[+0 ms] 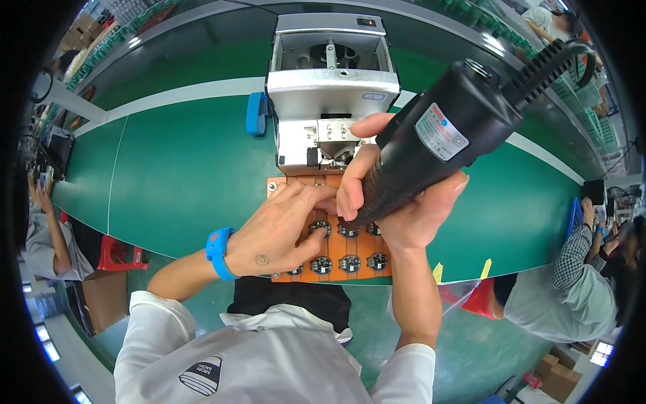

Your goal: Use an electric screwdriver to drive screws into components on a printed circuit board array.

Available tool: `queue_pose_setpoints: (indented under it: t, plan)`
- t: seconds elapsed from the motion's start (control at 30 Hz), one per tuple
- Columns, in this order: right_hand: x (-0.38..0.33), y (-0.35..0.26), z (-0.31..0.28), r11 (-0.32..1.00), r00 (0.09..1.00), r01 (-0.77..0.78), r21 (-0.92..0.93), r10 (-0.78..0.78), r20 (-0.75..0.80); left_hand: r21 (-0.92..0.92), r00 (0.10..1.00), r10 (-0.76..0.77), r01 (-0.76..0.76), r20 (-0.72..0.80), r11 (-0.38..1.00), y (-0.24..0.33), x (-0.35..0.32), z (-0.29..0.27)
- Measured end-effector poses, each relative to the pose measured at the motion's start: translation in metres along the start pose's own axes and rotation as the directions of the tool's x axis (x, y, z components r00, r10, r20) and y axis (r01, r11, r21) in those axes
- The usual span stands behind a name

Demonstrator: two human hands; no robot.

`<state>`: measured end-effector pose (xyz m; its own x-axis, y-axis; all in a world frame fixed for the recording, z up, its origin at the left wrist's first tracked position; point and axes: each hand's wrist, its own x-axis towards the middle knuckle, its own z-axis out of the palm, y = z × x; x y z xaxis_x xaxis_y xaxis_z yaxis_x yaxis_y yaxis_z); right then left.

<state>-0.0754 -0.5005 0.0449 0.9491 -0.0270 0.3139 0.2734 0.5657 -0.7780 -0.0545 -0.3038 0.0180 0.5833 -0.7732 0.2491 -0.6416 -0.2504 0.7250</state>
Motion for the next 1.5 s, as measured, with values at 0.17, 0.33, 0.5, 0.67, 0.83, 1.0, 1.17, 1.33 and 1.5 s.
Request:
queue_pose_setpoints:
  t: [0.17,0.33,0.5,0.67,0.83,1.0,1.17,1.33,1.5]
  plan:
    - [0.004,-0.001,-0.003,0.99,0.99,0.13,-0.058,-0.126,0.057,0.05,0.999,0.034,-0.035,0.014,0.998,-0.001,0.0,0.001]
    - [0.007,-0.005,-0.006,0.981,0.987,0.138,-0.135,-0.125,0.102,0.116,0.998,0.069,-0.069,0.003,0.991,0.001,0.001,0.005]
    - [0.007,-0.006,-0.006,0.975,0.985,0.156,-0.156,-0.142,0.099,0.117,0.997,0.075,-0.077,0.026,0.99,0.002,0.002,0.005]
    - [0.006,-0.01,-0.005,0.983,0.984,0.17,-0.067,-0.165,0.068,0.11,0.999,0.052,-0.053,0.014,0.993,0.003,0.003,0.008]
    - [0.007,-0.015,-0.003,0.971,0.98,0.196,0.139,-0.2,0.016,0.185,0.992,0.123,-0.127,0.037,0.974,-0.002,0.002,0.002]
    - [0.009,-0.022,-0.004,0.956,0.96,0.281,0.087,-0.281,-0.011,0.312,0.967,0.23,-0.252,0.108,0.916,0.001,0.003,0.0]
    - [0.008,-0.02,-0.004,0.967,0.968,0.251,0.041,-0.252,0.008,0.445,0.95,0.236,-0.305,0.206,0.842,0.006,0.003,-0.003]
    - [0.008,-0.013,-0.002,0.964,0.964,0.265,0.007,-0.265,0.027,0.437,0.935,0.231,-0.332,0.269,0.836,0.006,0.003,-0.006]
    - [0.009,-0.015,-0.002,0.962,0.962,0.272,0.027,-0.271,-0.033,0.33,0.935,0.289,-0.345,0.206,0.879,0.003,0.004,-0.012]
